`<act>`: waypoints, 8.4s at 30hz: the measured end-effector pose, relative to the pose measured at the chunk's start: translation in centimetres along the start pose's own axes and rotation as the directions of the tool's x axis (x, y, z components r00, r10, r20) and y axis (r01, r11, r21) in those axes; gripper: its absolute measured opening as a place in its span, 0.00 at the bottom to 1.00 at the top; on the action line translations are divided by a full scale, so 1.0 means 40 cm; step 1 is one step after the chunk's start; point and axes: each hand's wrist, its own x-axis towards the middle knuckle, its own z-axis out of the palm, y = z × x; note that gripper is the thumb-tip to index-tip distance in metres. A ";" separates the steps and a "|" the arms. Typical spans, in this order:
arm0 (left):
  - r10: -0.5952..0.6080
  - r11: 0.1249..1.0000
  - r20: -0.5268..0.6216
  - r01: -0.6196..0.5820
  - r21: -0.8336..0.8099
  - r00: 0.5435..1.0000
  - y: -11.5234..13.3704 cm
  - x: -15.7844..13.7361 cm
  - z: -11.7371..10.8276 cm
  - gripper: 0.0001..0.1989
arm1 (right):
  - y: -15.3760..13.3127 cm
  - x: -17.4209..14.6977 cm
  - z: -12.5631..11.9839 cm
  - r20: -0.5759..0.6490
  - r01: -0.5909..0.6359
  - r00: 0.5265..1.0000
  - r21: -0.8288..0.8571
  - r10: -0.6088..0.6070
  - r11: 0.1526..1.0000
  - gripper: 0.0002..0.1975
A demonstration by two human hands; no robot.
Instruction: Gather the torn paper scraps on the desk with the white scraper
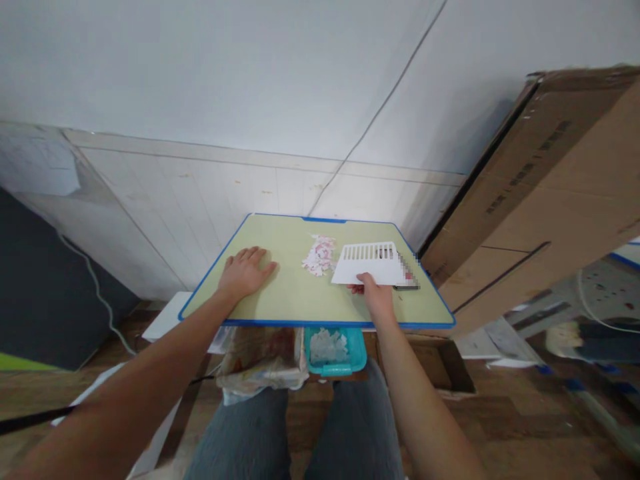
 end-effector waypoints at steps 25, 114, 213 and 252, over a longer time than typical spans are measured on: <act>-0.029 0.986 0.013 0.031 -0.167 0.999 0.001 -0.012 0.006 0.27 | -0.013 -0.054 -0.049 -0.185 -0.006 0.983 -0.017 0.003 1.000 0.16; 0.056 0.952 -0.051 -0.068 -0.298 0.997 0.104 0.315 0.066 0.25 | -0.061 -0.122 -0.051 -0.198 -0.087 0.980 -0.273 0.033 0.958 0.21; 0.031 0.938 -0.050 -0.046 -0.345 0.998 0.106 0.300 0.066 0.23 | -0.116 -0.149 -0.062 0.184 -0.078 0.977 -0.184 0.112 0.980 0.13; 0.055 0.948 -0.052 -0.068 -0.312 0.997 0.106 0.296 0.056 0.24 | -0.068 -0.086 -0.084 -0.295 0.102 0.948 -0.082 -0.122 0.991 0.13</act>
